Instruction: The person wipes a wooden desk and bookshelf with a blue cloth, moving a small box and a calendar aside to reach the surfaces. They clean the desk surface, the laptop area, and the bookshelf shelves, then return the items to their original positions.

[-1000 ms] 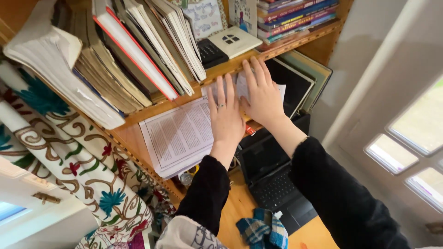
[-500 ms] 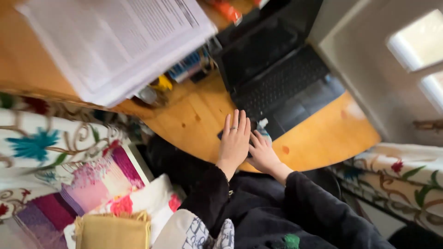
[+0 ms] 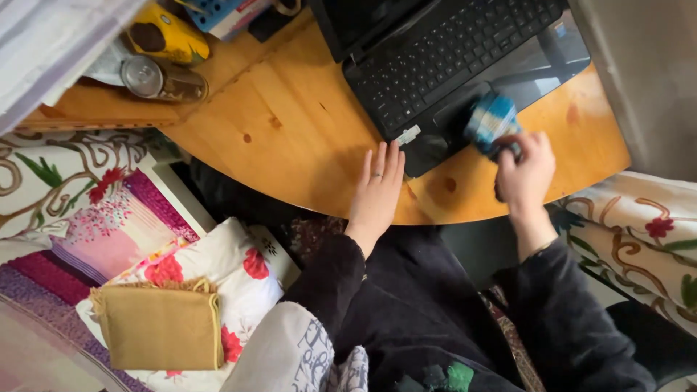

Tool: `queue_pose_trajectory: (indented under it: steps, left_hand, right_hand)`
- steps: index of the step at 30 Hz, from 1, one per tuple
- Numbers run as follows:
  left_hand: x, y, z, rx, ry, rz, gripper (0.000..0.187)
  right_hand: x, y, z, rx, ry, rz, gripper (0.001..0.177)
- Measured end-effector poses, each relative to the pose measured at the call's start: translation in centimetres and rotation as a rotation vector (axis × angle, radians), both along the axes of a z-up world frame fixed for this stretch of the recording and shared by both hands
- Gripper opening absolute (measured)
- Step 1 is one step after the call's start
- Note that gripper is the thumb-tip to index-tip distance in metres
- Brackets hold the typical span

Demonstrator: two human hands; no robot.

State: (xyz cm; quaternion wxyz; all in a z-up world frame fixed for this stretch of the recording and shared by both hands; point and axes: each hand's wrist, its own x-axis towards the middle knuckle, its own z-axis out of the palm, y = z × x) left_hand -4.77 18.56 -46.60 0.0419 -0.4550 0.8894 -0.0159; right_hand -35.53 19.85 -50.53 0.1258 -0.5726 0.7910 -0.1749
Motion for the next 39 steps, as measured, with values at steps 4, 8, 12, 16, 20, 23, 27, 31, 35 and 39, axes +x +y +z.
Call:
queue_pose_trajectory:
  steps: [4, 8, 12, 16, 20, 23, 27, 31, 35, 39]
  left_hand:
    - [-0.9, 1.1, -0.7, 0.037, -0.060, -0.016, 0.055]
    - [-1.6, 1.6, -1.8, 0.048, -0.123, -0.064, 0.055]
    - [-2.4, 2.5, -3.4, 0.056, -0.188, -0.058, 0.052]
    - [-2.8, 2.9, -3.7, 0.033, -0.173, -0.006, 0.052]
    - [-3.5, 3.3, -3.5, 0.100, -0.324, 0.013, 0.060]
    - [-4.0, 3.6, -4.1, 0.096, -0.307, 0.037, 0.058]
    - [-4.3, 3.5, -4.2, 0.104, -0.245, 0.050, 0.055]
    - [-4.0, 3.2, -3.8, 0.100, -0.281, 0.042, 0.056]
    - [-4.1, 3.3, -2.9, 0.077, -0.312, 0.042, 0.057]
    - [-4.5, 3.6, -3.5, 0.029, -0.221, 0.086, 0.050]
  right_hand:
    - [2.6, -3.4, 0.3, 0.240, 0.080, 0.009, 0.021]
    - [7.8, -3.9, -0.3, 0.013, 0.205, 0.300, 0.049]
    - [10.5, -3.4, -1.9, -0.392, 0.102, 0.605, 0.036]
    - [8.0, -5.4, -2.7, -0.386, 0.213, 0.622, 0.020]
    - [5.3, -7.4, -3.0, -0.247, 0.013, 0.372, 0.040]
    - [6.8, -7.0, -4.8, -0.258, -0.084, 0.335, 0.048]
    - [10.7, -3.3, -2.4, -0.200, -0.287, 0.762, 0.040]
    - [6.1, -4.1, -1.9, -0.266, -0.257, 0.914, 0.036]
    - [3.3, -7.2, -2.9, -0.276, -0.091, 0.538, 0.045]
    - [6.3, -8.3, -5.1, -0.278, -0.105, 0.356, 0.052]
